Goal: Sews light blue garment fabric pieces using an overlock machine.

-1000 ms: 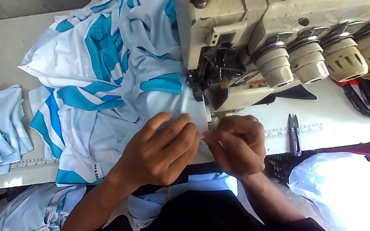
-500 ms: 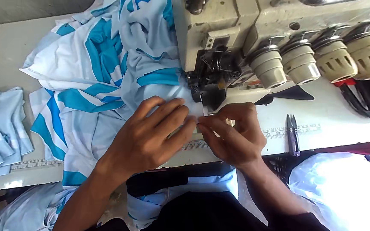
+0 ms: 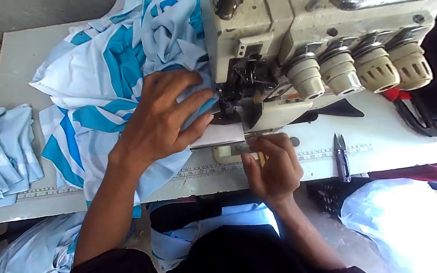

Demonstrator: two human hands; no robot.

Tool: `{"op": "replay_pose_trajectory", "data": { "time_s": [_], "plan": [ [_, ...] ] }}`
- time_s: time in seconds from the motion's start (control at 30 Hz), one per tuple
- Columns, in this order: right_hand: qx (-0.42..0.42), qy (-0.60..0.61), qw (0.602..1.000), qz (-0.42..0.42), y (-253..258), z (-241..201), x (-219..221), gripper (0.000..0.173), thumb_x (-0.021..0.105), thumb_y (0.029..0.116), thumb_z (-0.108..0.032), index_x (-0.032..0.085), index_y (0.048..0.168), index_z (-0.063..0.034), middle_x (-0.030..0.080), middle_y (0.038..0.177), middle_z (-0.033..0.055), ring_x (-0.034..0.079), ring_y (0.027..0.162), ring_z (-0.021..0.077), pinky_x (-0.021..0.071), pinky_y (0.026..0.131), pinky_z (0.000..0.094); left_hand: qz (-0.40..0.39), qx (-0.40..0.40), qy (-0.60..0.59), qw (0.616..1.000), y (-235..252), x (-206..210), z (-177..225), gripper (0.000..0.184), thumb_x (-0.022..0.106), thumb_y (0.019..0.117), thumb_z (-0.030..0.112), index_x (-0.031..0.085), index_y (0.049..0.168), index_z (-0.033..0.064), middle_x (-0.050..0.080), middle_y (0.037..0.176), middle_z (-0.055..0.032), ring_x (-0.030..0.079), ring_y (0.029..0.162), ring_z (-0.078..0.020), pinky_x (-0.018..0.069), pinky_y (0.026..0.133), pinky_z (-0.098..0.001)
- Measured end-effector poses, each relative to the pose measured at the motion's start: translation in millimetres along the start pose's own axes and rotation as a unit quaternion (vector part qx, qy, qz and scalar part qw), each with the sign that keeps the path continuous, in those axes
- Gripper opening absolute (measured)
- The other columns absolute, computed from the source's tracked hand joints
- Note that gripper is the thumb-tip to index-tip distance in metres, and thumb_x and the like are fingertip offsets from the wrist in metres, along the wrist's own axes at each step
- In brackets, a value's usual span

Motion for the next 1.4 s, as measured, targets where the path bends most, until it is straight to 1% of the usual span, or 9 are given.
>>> {"op": "replay_pose_trajectory", "data": {
  "time_s": [0.23, 0.37, 0.43, 0.53, 0.73, 0.93, 1.13, 1.23, 1.4],
  "plan": [
    [0.058, 0.052, 0.996, -0.032, -35.4, 2.8, -3.8, 0.017, 0.064, 0.1011, -0.018, 0.069, 0.096, -0.0025, 0.066, 0.084, 0.0073, 0.064, 0.081, 0.0089, 0.0547, 0.075, 0.0203, -0.023, -0.305, 0.015, 0.952, -120.9, -16.9, -11.7, 0.059, 0.063, 0.0972, 0.051, 0.063, 0.131, 0.0028, 0.059, 0.137, -0.0218, 0.053, 0.131, -0.0407, 0.041, 0.105, -0.0638],
    [0.168, 0.197, 0.938, -0.229, -39.5, -27.7, 51.6, 0.041, 0.067, 0.1007, -0.027, 0.065, 0.123, 0.0064, 0.074, 0.105, 0.0112, 0.069, 0.081, 0.0059, 0.0591, 0.07, 0.0206, 0.08, -0.296, -0.031, 0.951, -146.0, -0.9, 27.2, 0.038, 0.057, 0.1039, 0.032, 0.069, 0.089, -0.0012, 0.07, 0.084, -0.0131, 0.068, 0.081, -0.0174, 0.0561, 0.075, -0.0329],
    [0.217, 0.316, 0.878, -0.287, -40.5, -39.8, 80.5, 0.051, 0.072, 0.0966, -0.026, 0.059, 0.13, 0.0092, 0.073, 0.112, 0.0108, 0.07, 0.094, 0.0046, 0.0602, 0.084, 0.0234, 0.1, -0.254, -0.194, 0.942, -142.3, -10.5, 52.7, 0.037, 0.064, 0.1012, 0.04, 0.066, 0.113, 0.0048, 0.07, 0.102, -0.0048, 0.067, 0.095, -0.0053, 0.0581, 0.083, -0.0227],
    [0.153, 0.38, 0.886, -0.217, -27.1, -49.1, 84.7, 0.015, 0.065, 0.0922, -0.008, 0.064, 0.103, 0.0026, 0.073, 0.096, 0.0003, 0.065, 0.099, -0.0065, 0.0528, 0.093, 0.016, -0.02, -0.257, -0.231, 0.938, -147.1, -11.1, 38.7, 0.076, 0.075, 0.0879, 0.055, 0.051, 0.148, 0.015, 0.056, 0.141, -0.008, 0.059, 0.12, -0.0097, 0.0538, 0.099, -0.0287],
    [0.12, 0.371, 0.867, -0.31, -26.7, -51.3, 87.7, 0.032, 0.07, 0.0993, -0.022, 0.064, 0.121, 0.0021, 0.072, 0.115, 0.0081, 0.068, 0.11, 0.0087, 0.0576, 0.099, 0.0319, -0.231, -0.179, -0.154, 0.944, -116.8, -38.9, -14.9, 0.02, 0.072, 0.079, 0.005, 0.074, 0.099, 0.0044, 0.072, 0.089, -0.0061, 0.069, 0.082, -0.0196, 0.0582, 0.075, -0.0457],
    [0.146, 0.306, 0.885, -0.32, -39.4, -32.3, 94.4, 0.036, 0.062, 0.1035, -0.025, 0.064, 0.125, 0.0036, 0.072, 0.113, 0.0104, 0.07, 0.097, 0.0113, 0.0594, 0.086, 0.0279, -0.016, -0.324, 0.166, 0.931, -47.6, -160.8, -100.6, 0.043, 0.059, 0.1014, 0.029, 0.061, 0.121, -0.009, 0.064, 0.113, -0.0354, 0.062, 0.108, -0.0531, 0.0431, 0.092, -0.073],
    [0.124, 0.297, 0.888, -0.33, -41.7, -26.3, 93.3, 0.03, 0.062, 0.1041, -0.024, 0.067, 0.121, 0.0011, 0.073, 0.108, 0.0068, 0.071, 0.095, 0.0091, 0.0603, 0.087, 0.0274, 0.026, -0.49, 0.083, 0.867, -150.4, -145.6, -110.0, 0.073, 0.061, 0.1008, 0.044, 0.038, 0.152, -0.0015, 0.061, 0.128, -0.0314, 0.063, 0.115, -0.0469, 0.0499, 0.096, -0.0657],
    [0.132, 0.308, 0.879, -0.341, -41.7, -22.9, 95.0, 0.029, 0.062, 0.1038, -0.024, 0.067, 0.121, -0.0006, 0.074, 0.106, 0.005, 0.071, 0.093, 0.0091, 0.061, 0.086, 0.0281, 0.023, -0.601, 0.033, 0.798, -225.5, -107.9, -110.0, 0.065, 0.064, 0.1009, 0.036, 0.044, 0.145, -0.0074, 0.066, 0.115, -0.0342, 0.065, 0.106, -0.0518, 0.0477, 0.093, -0.072],
    [0.135, 0.321, 0.868, -0.354, -40.0, -26.3, 99.3, 0.028, 0.064, 0.1023, -0.023, 0.067, 0.121, -0.0028, 0.073, 0.102, 0.0033, 0.07, 0.09, 0.0098, 0.0611, 0.082, 0.0287, 0.062, -0.642, -0.063, 0.762, -262.7, -88.6, -122.7, 0.045, 0.068, 0.0985, 0.029, 0.06, 0.128, -0.0046, 0.069, 0.105, -0.0223, 0.067, 0.089, -0.031, 0.0543, 0.083, -0.0541]
  ]
}}
Point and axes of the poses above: each hand's wrist, its own y-axis towards the middle knuckle, its own x-axis out of the palm, z = x × y, the point moved 7 cm from there along y, towards the middle knuckle
